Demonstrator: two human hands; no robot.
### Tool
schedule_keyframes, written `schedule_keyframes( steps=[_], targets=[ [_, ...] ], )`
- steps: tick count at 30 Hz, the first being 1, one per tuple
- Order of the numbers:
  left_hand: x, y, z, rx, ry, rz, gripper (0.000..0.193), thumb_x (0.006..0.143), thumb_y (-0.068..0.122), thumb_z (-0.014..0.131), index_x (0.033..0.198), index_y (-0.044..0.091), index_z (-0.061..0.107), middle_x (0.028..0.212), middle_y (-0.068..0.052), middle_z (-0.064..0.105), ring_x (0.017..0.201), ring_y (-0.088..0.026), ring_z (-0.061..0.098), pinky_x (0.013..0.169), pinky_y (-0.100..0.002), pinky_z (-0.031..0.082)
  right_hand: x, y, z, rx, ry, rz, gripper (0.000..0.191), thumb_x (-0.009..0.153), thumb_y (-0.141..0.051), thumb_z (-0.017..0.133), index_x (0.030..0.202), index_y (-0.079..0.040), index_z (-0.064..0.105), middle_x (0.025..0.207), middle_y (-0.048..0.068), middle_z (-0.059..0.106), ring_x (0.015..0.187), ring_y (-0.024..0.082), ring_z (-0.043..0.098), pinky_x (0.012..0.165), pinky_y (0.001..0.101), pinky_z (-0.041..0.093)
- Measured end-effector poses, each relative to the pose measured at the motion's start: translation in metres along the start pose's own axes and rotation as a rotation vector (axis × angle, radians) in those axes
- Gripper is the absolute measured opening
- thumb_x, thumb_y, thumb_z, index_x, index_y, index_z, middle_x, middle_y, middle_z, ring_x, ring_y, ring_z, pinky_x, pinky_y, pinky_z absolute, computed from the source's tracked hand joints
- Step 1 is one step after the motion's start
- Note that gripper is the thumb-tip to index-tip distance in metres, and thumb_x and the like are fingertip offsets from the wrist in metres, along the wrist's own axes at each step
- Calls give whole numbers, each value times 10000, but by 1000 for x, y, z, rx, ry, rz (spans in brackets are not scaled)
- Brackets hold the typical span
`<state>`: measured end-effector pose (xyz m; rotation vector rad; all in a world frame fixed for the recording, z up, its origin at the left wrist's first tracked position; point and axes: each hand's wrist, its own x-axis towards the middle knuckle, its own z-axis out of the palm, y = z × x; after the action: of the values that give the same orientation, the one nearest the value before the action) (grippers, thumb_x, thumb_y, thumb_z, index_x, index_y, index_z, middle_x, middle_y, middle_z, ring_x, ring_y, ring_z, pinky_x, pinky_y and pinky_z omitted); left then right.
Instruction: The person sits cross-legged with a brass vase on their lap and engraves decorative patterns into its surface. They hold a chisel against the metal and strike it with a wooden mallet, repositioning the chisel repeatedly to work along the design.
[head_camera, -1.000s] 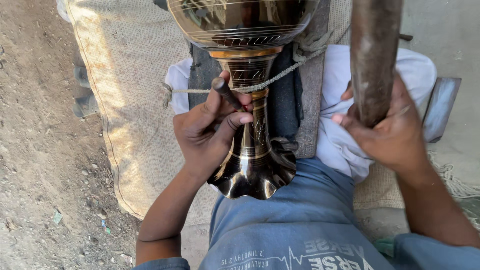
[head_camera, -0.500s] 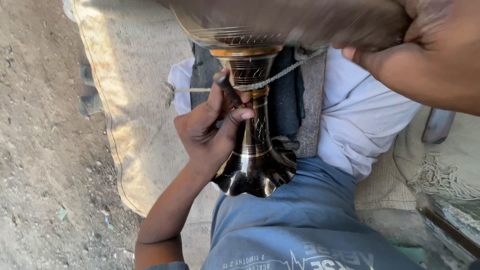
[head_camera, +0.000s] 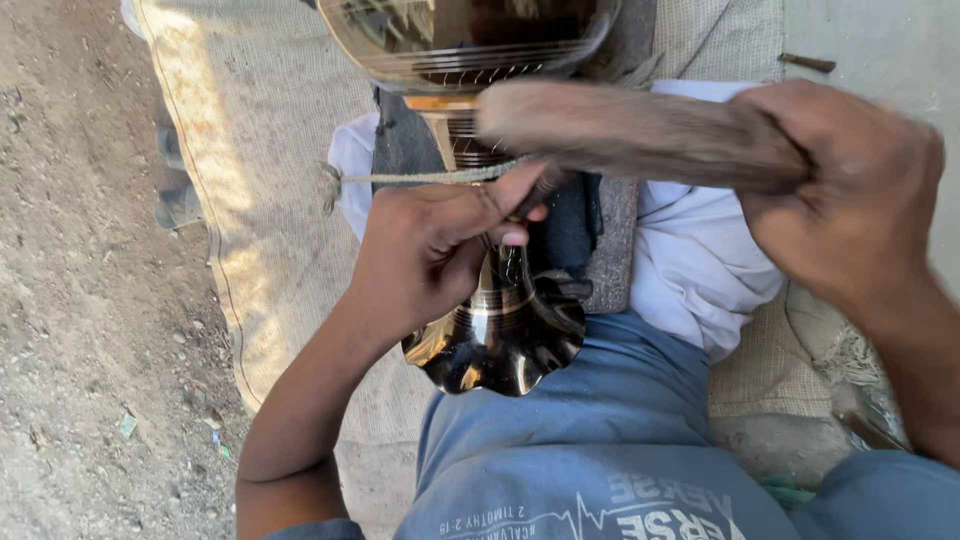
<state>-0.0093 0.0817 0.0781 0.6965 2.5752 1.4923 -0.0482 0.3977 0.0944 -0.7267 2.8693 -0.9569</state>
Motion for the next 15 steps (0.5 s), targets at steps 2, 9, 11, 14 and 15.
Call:
schedule_keyframes(
  steps=[2, 9, 11, 14, 15],
  targets=[
    [11, 0, -6, 22, -127, 8, 431, 737, -182, 630, 1026, 93, 793, 958, -50, 803, 827, -165, 795, 751, -298, 633, -18, -1, 22, 588, 213, 186, 189, 979, 6, 720, 1119, -22, 595, 981, 71, 655, 949, 157, 691, 816, 251, 580],
    [34, 1, -13, 15, -368, 92, 431, 669, -127, 709, 1042, 79, 770, 909, -58, 795, 839, -199, 786, 696, -313, 609, -79, -7, 91, 553, 480, 371, 291, 876, 175, 726, 1084, 17, 598, 991, 125, 674, 902, 183, 681, 780, 290, 560],
    [39, -3, -14, -24, -398, 112, 652, 608, -150, 672, 1216, 70, 753, 911, -78, 782, 819, -210, 773, 681, -320, 605, -93, 1, 101, 88, 357, 238, 328, 805, 244, 710, 1059, 61, 613, 928, 180, 672, 862, 241, 690, 788, 362, 547],
    [42, -9, -16, 87, -483, 132, 437, 644, -60, 782, 1051, 98, 811, 832, -71, 788, 745, -221, 763, 617, -355, 573, -107, -3, 124, 901, 657, 402, 248, 1032, 170, 728, 1155, 31, 564, 1071, 124, 673, 923, 131, 672, 757, 222, 576],
    [40, -10, -16, 48, -492, 158, 420, 643, -64, 770, 1026, 105, 809, 865, -63, 793, 782, -214, 770, 641, -349, 581, -108, -4, 129, 870, 661, 397, 267, 1037, 160, 732, 1185, 27, 554, 1069, 125, 673, 935, 135, 677, 780, 224, 582]
  ],
)
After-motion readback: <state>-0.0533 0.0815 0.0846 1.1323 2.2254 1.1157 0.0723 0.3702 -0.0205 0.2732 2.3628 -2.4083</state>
